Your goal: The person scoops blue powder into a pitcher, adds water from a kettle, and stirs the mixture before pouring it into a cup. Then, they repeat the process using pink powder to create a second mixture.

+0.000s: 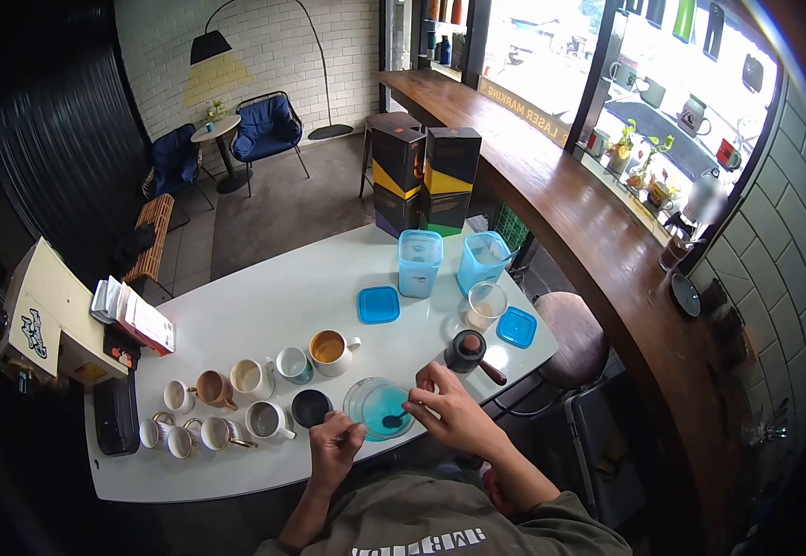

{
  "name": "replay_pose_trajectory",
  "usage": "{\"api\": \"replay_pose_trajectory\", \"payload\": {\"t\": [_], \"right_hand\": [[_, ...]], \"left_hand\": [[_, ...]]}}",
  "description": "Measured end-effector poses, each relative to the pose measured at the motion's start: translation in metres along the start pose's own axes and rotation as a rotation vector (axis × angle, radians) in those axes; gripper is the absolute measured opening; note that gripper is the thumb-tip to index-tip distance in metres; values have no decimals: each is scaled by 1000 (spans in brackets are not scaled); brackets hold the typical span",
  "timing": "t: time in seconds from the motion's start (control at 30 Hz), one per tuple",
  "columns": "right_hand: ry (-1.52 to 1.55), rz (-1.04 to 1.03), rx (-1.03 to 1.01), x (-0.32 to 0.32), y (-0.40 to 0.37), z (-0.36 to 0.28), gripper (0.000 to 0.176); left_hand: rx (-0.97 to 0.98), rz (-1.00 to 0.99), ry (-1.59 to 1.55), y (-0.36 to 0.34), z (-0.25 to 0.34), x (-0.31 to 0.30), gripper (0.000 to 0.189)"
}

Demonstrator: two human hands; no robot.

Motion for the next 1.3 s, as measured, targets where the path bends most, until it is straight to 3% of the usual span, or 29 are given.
{"api": "replay_pose_trajectory", "payload": {"t": [0.1, 0.23, 0.3, 0.4, 0.5, 0.63, 0.7, 0.83, 0.93, 1.03, 1.1, 1.23, 1.3], "right_hand": [[168, 35, 23, 7, -1, 3, 15], [-14, 37, -14, 1, 1, -1, 15], [195, 52, 32, 5, 0, 0, 14], [48, 19, 30, 2, 0, 0, 15], [202, 50, 91, 9, -3, 5, 15], [92, 39, 16, 10, -2, 5, 15], [222, 69, 77, 13, -4, 4, 15], [48, 19, 21, 8, 1, 0, 15], [224, 31, 65, 12, 0, -1, 14], [49, 14, 25, 12, 2, -1, 14], [247, 25, 61, 14, 2, -2, 13], [110, 1, 58, 14, 5, -1, 13], [272, -11, 75, 15, 6, -2, 14]], "left_hand": [[-8, -10, 17, 1, 2, -1, 30], [-25, 4, 26, 0, 1, 0, 30], [4, 5, 39, 3, 6, 0, 30], [19, 3, 82, 2, 3, -2, 29], [11, 8, 91, 3, 4, -1, 30], [-5, 5, 72, 1, 2, -4, 29], [15, -1, 74, 1, 4, -5, 30], [34, 11, 81, 2, 3, -7, 29], [28, 25, 63, -1, 4, -9, 30], [7, 26, 65, -2, 2, -10, 30], [23, 30, 59, -2, 2, -11, 30], [24, 33, 65, -3, 0, -12, 30], [13, 39, 55, -2, 2, -12, 30]]}}
Point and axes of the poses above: each hand's wrist, its own y-axis towards the middle knuckle, its own x-axis out of the palm, z = x × y, the point moved 2 cm from there along y, towards the middle knuckle
